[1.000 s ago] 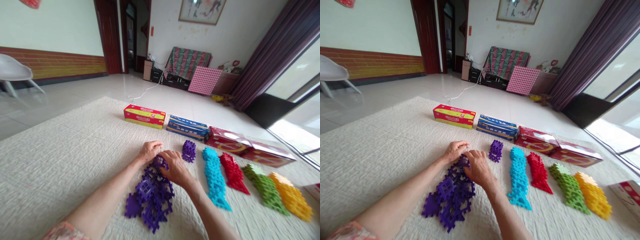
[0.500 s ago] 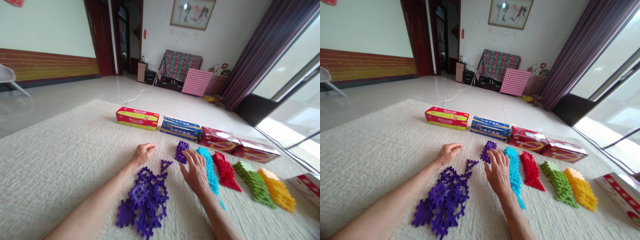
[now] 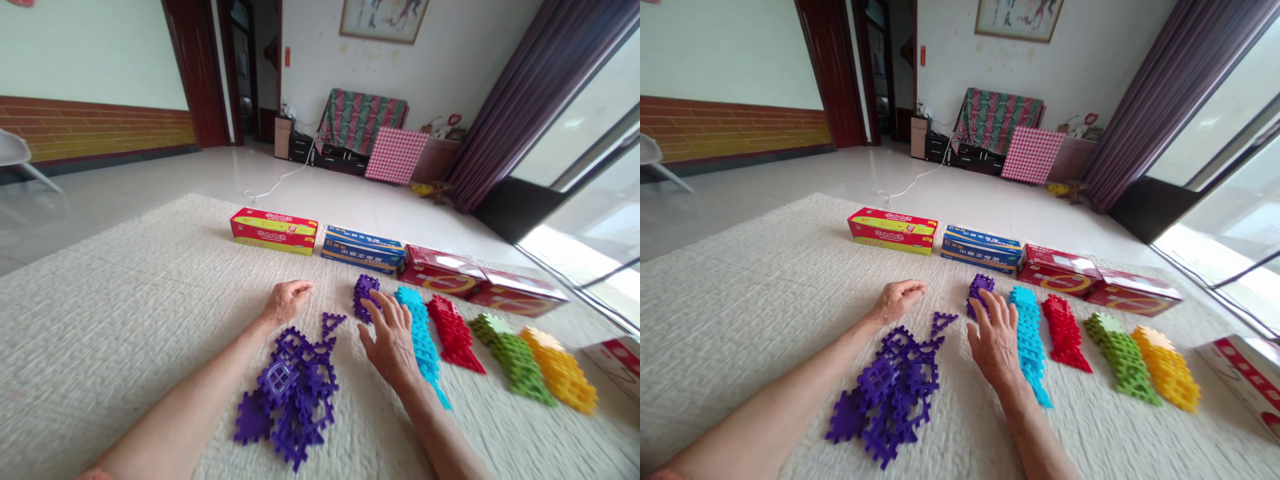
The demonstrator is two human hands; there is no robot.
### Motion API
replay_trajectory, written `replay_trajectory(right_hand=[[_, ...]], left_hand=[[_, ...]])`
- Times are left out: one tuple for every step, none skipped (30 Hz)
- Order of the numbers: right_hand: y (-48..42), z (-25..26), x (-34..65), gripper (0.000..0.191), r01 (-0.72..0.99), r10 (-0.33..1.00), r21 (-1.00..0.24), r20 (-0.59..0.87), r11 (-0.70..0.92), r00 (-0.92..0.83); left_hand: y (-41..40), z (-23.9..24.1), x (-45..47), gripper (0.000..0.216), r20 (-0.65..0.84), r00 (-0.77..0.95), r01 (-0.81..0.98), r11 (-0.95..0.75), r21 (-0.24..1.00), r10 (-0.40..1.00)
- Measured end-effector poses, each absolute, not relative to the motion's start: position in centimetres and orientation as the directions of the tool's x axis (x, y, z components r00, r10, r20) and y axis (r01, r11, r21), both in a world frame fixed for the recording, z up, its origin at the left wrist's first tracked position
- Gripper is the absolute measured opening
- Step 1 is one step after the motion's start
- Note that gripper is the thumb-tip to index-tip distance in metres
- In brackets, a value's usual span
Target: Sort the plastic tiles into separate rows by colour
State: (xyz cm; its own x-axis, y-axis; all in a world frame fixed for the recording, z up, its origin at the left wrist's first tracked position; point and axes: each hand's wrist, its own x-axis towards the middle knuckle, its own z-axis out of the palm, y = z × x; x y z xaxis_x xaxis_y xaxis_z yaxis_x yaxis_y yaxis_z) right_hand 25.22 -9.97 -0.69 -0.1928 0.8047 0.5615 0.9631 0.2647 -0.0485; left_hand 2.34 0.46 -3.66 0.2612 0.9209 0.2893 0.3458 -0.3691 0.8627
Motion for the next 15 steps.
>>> replay_trajectory(right_hand=[[-10.1, -0.6, 24.9, 0.037, 0.949, 0.805, -0.068, 0.551, 0.308, -0.221], [-10.2, -0.6, 24.5, 0.035, 0.930, 0.808, -0.099, 0.533, 0.355, -0.251], [-10.3, -0.6, 24.1, 0.033, 0.904, 0.814, -0.141, 0.507, 0.404, -0.285], [-10.4, -0.6, 23.8, 0.031, 0.873, 0.823, -0.193, 0.471, 0.448, -0.319], [-10.5, -0.5, 23.5, 0.031, 0.839, 0.832, -0.249, 0.430, 0.483, -0.351], [-10.7, -0.5, 23.3, 0.031, 0.807, 0.839, -0.304, 0.390, 0.506, -0.379], [-10.8, -0.5, 23.2, 0.033, 0.779, 0.844, -0.352, 0.356, 0.519, -0.401], [-10.8, -0.5, 23.2, 0.036, 0.759, 0.847, -0.387, 0.331, 0.524, -0.416], [-10.9, -0.5, 23.2, 0.039, 0.746, 0.849, -0.409, 0.317, 0.525, -0.423], [-10.9, -0.4, 23.2, 0.041, 0.740, 0.849, -0.420, 0.310, 0.525, -0.427], [-10.9, -0.4, 23.1, 0.040, 0.736, 0.849, -0.425, 0.305, 0.527, -0.432], [-10.8, -0.3, 23.1, 0.037, 0.734, 0.847, -0.425, 0.299, 0.530, -0.439], [-10.8, -0.3, 22.9, 0.033, 0.731, 0.845, -0.424, 0.294, 0.534, -0.447], [-10.8, -0.3, 22.7, 0.029, 0.727, 0.841, -0.424, 0.292, 0.540, -0.455], [-10.8, -0.3, 22.4, 0.027, 0.717, 0.836, -0.430, 0.294, 0.549, -0.464]], left_hand=[[0.4, -3.6, 2.3, 0.028, 0.290, 0.262, 0.343, -0.370, 0.863, 0.920], [0.4, -3.6, 2.3, 0.028, 0.290, 0.262, 0.341, -0.370, 0.864, 0.920], [0.4, -3.6, 2.4, 0.028, 0.290, 0.261, 0.341, -0.369, 0.865, 0.921], [0.4, -3.6, 2.4, 0.028, 0.290, 0.257, 0.342, -0.367, 0.865, 0.922], [0.4, -3.6, 2.4, 0.028, 0.291, 0.253, 0.343, -0.367, 0.865, 0.923], [0.5, -3.6, 2.4, 0.028, 0.291, 0.249, 0.344, -0.365, 0.865, 0.924], [0.5, -3.6, 2.4, 0.028, 0.290, 0.244, 0.345, -0.362, 0.866, 0.925], [0.5, -3.7, 2.4, 0.028, 0.288, 0.241, 0.343, -0.359, 0.868, 0.927], [0.5, -3.7, 2.4, 0.028, 0.285, 0.240, 0.339, -0.355, 0.871, 0.928], [0.6, -3.8, 2.3, 0.029, 0.281, 0.240, 0.335, -0.351, 0.874, 0.929], [0.6, -3.8, 2.3, 0.029, 0.276, 0.241, 0.331, -0.346, 0.878, 0.931], [0.7, -3.8, 2.3, 0.029, 0.271, 0.240, 0.328, -0.340, 0.881, 0.932], [0.7, -3.8, 2.3, 0.030, 0.266, 0.239, 0.324, -0.335, 0.885, 0.934], [0.7, -3.9, 2.3, 0.030, 0.262, 0.237, 0.319, -0.330, 0.888, 0.935], [0.8, -3.9, 2.3, 0.031, 0.261, 0.235, 0.316, -0.327, 0.891, 0.936]])
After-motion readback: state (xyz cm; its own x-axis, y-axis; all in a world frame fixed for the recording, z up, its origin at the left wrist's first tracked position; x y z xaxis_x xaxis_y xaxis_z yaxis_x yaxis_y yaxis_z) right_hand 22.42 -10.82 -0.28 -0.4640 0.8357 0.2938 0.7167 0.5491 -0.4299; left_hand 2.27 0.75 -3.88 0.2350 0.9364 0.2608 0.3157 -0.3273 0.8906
